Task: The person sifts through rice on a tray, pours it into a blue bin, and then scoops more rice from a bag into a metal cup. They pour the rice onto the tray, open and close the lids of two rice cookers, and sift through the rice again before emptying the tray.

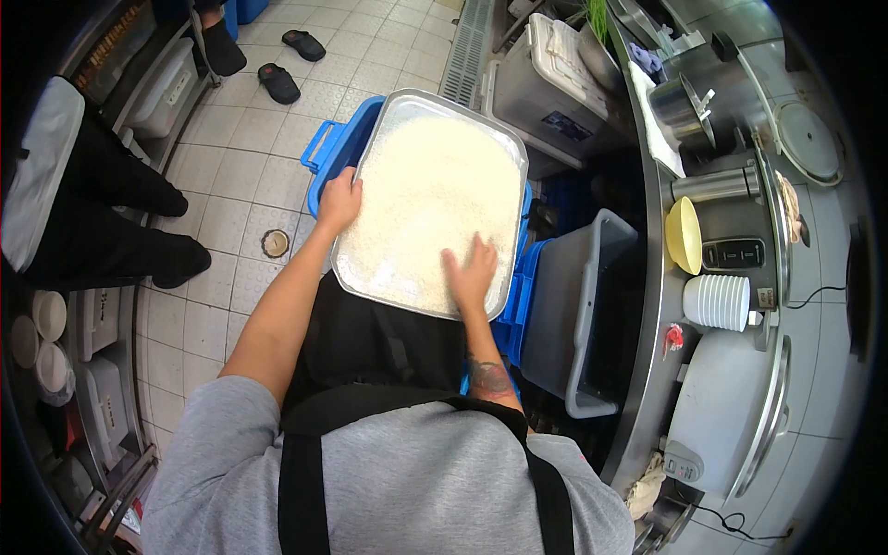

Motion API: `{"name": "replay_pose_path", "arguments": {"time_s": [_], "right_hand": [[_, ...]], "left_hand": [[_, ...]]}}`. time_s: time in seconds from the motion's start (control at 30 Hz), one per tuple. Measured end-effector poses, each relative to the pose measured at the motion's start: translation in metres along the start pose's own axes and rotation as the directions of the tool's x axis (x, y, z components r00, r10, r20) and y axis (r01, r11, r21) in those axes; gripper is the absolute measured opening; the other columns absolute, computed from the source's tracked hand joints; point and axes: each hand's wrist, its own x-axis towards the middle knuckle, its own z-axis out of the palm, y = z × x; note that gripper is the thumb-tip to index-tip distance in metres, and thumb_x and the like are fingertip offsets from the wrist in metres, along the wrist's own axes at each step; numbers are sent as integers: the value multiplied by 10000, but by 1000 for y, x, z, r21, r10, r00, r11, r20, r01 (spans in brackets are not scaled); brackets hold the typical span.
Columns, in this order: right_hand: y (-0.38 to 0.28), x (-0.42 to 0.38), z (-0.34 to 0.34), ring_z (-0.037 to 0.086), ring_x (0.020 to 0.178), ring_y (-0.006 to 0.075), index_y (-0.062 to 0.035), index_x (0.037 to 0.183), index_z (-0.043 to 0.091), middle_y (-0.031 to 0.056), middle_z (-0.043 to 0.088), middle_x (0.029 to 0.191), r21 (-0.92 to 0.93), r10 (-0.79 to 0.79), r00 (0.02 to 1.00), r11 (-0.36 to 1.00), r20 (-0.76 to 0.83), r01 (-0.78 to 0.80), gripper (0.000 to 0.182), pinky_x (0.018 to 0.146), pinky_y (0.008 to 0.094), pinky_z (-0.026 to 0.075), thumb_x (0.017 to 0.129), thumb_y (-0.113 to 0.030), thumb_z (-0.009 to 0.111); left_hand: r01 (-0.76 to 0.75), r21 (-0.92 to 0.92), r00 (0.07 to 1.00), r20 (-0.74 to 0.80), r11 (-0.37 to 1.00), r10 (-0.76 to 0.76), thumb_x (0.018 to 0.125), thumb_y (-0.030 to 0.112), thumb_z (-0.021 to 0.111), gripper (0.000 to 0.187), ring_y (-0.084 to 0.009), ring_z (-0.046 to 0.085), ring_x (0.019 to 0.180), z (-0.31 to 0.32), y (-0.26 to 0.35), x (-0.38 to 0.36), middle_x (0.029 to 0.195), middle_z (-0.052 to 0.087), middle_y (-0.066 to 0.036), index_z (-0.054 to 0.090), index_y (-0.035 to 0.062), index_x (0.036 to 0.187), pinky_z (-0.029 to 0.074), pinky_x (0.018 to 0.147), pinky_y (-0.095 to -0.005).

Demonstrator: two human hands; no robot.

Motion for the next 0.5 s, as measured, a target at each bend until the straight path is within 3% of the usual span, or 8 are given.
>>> {"name": "replay_pose_path", "arguments": {"time_s": [0.17,0.23,0.27,0.3,0.37,0.4,0.47,0.5], "right_hand": [[-52,-4,-8,422,1143,400,-58,1215,526,224,489,1184,235,-237,965,950,113,206,583,965,480,349,718,-286,730],[-56,-2,-5,472,1076,365,-87,1130,575,162,518,1122,383,-371,897,885,240,264,483,897,445,406,679,-150,738],[-63,2,-13,544,947,341,-82,1010,612,143,558,985,412,-394,886,870,246,272,363,822,413,449,664,8,672],[-57,6,-9,544,947,341,-82,1010,612,143,558,985,413,-396,885,869,246,274,363,822,413,449,664,8,672],[-42,19,0,592,936,332,-51,957,631,168,612,960,404,-325,906,893,271,199,355,803,392,471,652,124,578],[-37,25,1,610,875,357,-25,930,626,210,621,885,393,-245,956,905,164,165,355,783,391,482,628,138,533],[-43,46,-24,648,869,324,-19,993,642,234,647,884,291,117,936,931,331,-219,362,775,346,493,688,133,519],[-49,55,-37,648,869,324,-19,993,642,234,647,884,290,117,936,932,331,-219,362,775,346,493,688,133,519]], "left_hand": [[-9,-7,1000,-6,1000,9,863,185,516,248,-439,588,860,1,-1,0,881,620,-268,568,1,1022,449,770,-499],[32,0,999,21,999,-32,862,187,518,254,-437,587,868,0,0,0,885,620,-268,567,2,1028,450,774,-496],[31,0,999,20,1000,-31,862,187,518,254,-437,587,868,-1,1,0,885,620,-268,567,2,1028,450,774,-496],[30,-5,999,25,1000,-30,862,189,520,255,-437,586,871,-1,2,0,887,619,-269,566,2,1029,449,774,-496],[32,-11,999,23,999,-32,861,192,521,257,-436,586,874,-1,-1,0,889,618,-270,565,2,1029,447,775,-497],[6,-2,1000,7,1000,-6,862,192,522,256,-436,585,873,2,-4,1,888,617,-271,563,1,1026,446,773,-499],[-20,6,1000,-11,1000,20,862,193,523,254,-437,585,873,3,-7,3,887,617,-273,561,0,1023,444,771,-501],[-23,16,999,-22,1000,23,864,193,521,255,-437,585,873,4,-8,3,887,616,-274,560,1,1026,444,772,-501]]}}
